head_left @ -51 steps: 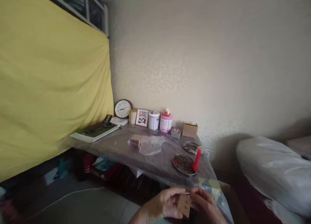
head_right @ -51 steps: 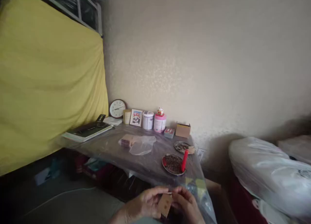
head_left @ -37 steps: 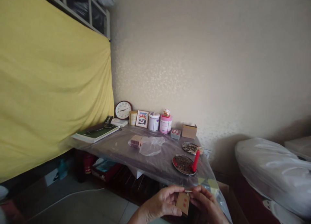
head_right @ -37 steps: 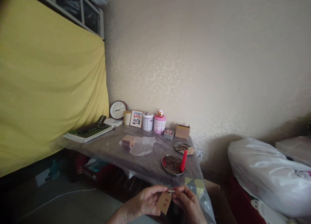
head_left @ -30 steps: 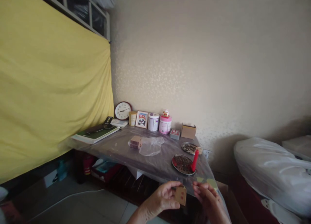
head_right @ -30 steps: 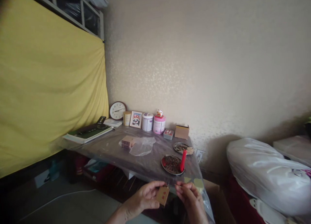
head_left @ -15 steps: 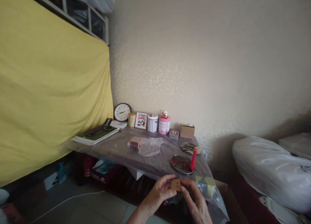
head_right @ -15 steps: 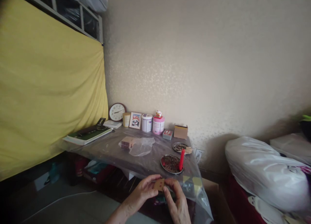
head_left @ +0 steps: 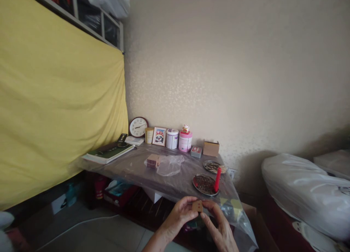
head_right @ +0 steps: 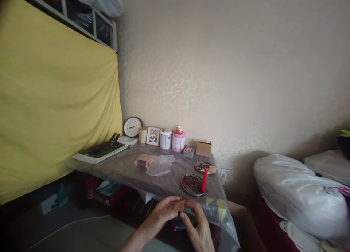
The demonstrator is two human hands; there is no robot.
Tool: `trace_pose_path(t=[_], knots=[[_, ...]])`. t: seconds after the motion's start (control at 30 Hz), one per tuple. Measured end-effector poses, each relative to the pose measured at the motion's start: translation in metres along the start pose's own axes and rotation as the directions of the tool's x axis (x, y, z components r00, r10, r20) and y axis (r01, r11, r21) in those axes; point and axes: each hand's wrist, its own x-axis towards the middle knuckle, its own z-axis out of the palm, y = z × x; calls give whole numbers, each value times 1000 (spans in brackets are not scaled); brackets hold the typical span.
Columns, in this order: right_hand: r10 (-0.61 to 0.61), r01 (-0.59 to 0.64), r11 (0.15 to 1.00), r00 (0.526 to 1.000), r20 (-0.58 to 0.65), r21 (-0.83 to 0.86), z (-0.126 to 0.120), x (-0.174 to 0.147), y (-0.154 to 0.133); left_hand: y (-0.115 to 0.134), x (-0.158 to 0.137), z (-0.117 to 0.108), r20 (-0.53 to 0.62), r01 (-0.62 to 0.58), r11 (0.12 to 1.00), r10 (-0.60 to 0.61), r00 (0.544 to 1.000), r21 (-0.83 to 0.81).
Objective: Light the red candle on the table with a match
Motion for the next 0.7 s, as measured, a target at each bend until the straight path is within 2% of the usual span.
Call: trace_pose_path(t=[0.3, 0.7], knots=[[4, -3, 1000, 999, 54, -3, -1, 0, 6, 2, -1, 1, 0, 2, 1000, -2, 1000, 24], [0, 0, 1000, 1000, 14, -4, -1, 0, 3, 1, -1, 0, -20, 7, 999, -6, 1000, 47]])
